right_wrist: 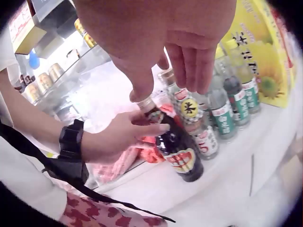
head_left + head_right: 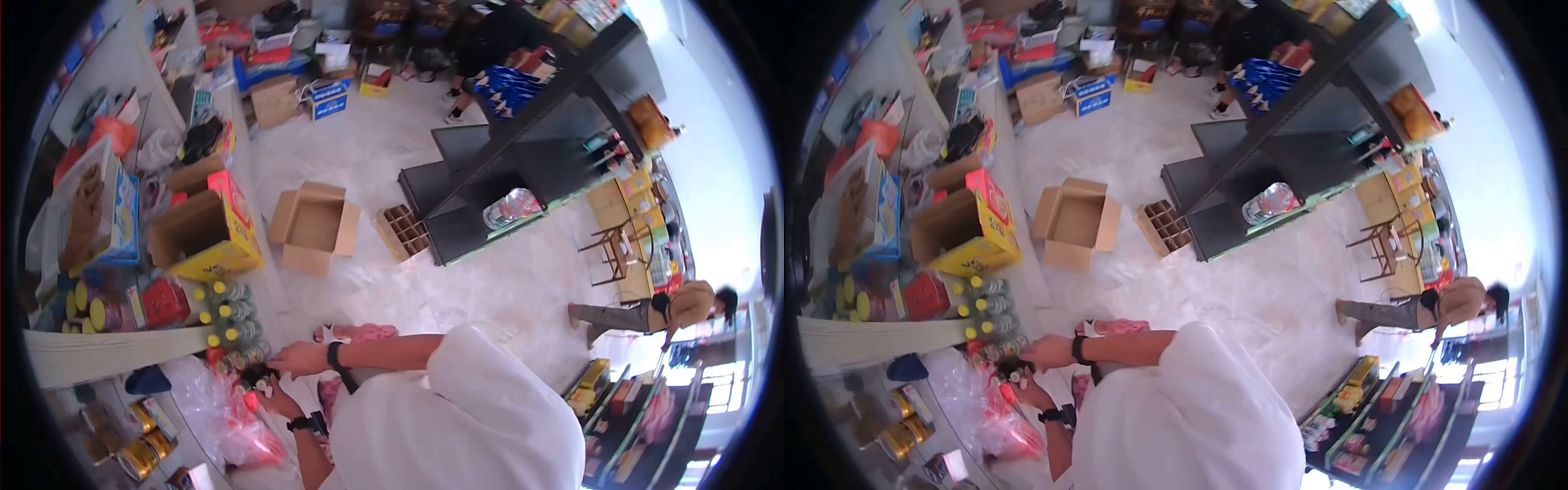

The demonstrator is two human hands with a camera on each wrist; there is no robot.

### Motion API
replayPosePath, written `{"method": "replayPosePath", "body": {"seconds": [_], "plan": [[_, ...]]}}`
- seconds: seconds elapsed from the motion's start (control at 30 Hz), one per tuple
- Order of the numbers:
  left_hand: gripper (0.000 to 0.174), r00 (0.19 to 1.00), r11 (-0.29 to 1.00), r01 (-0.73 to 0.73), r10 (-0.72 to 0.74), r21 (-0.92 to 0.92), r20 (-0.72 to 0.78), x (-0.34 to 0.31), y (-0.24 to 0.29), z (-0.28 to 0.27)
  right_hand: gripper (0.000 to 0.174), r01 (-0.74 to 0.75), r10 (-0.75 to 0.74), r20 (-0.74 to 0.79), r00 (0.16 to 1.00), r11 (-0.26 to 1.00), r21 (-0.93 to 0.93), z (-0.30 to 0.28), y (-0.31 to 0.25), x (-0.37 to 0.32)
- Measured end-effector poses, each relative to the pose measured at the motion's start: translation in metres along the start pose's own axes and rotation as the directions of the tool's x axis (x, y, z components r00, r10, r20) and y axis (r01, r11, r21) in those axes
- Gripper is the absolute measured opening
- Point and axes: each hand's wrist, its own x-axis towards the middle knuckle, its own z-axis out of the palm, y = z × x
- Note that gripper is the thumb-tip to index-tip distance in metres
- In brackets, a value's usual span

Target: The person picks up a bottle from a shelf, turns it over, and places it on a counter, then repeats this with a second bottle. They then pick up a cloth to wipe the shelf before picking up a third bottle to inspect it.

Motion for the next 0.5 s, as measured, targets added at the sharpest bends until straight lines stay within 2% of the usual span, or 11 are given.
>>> {"method": "replayPosePath", "body": {"seconds": [0.03, 0.1, 0.17, 0.23, 0.3, 0.37, 0.4, 0.47, 0.5], "plan": [[0.048, 1.000, 0.999, -0.025, 0.025, -0.021, 0.003, 0.004, -0.007, 0.001, 0.060, -0.029, 0.030, 0.008, 1.000, 0.999, -0.026, 0.001, 0.004, -0.012], [0.047, 0.982, 0.976, -0.185, 0.180, -0.111, -0.052, 0.006, -0.023, 0.009, 0.055, -0.157, 0.153, -0.066, 0.986, 0.985, -0.070, 0.001, 0.016, -0.048], [0.047, 0.978, 0.968, -0.209, 0.206, -0.136, -0.039, 0.005, -0.020, 0.004, 0.045, -0.327, 0.295, -0.233, 0.926, 0.938, -0.111, 0.010, 0.021, -0.091], [0.048, 0.953, 0.938, -0.300, 0.301, -0.172, -0.021, 0.012, -0.031, 0.003, 0.038, -0.505, 0.473, -0.235, 0.849, 0.857, -0.102, 0.012, 0.019, -0.136], [0.049, 0.960, 0.936, -0.264, 0.278, -0.231, 0.026, 0.012, -0.030, 0.002, 0.032, -0.679, 0.672, -0.095, 0.734, 0.723, -0.129, 0.024, 0.030, -0.173], [0.051, 0.962, 0.941, -0.255, 0.271, -0.222, 0.046, 0.017, -0.033, 0.004, 0.034, -0.751, 0.751, -0.003, 0.660, 0.660, -0.019, 0.020, 0.024, -0.211], [0.051, 0.955, 0.931, -0.277, 0.295, -0.236, 0.042, 0.019, -0.032, 0.005, 0.037, -0.758, 0.758, -0.025, 0.652, 0.652, 0.001, 0.023, 0.023, -0.227], [0.060, 0.965, 0.965, -0.255, 0.258, -0.068, 0.053, 0.015, -0.036, 0.007, 0.041, -0.768, 0.767, -0.066, 0.638, 0.640, 0.025, 0.034, 0.025, -0.255], [0.060, 0.961, 0.960, -0.269, 0.273, -0.078, 0.053, 0.012, -0.038, 0.008, 0.046, -0.783, 0.783, -0.058, 0.619, 0.621, 0.034, 0.038, 0.027, -0.267]]}}
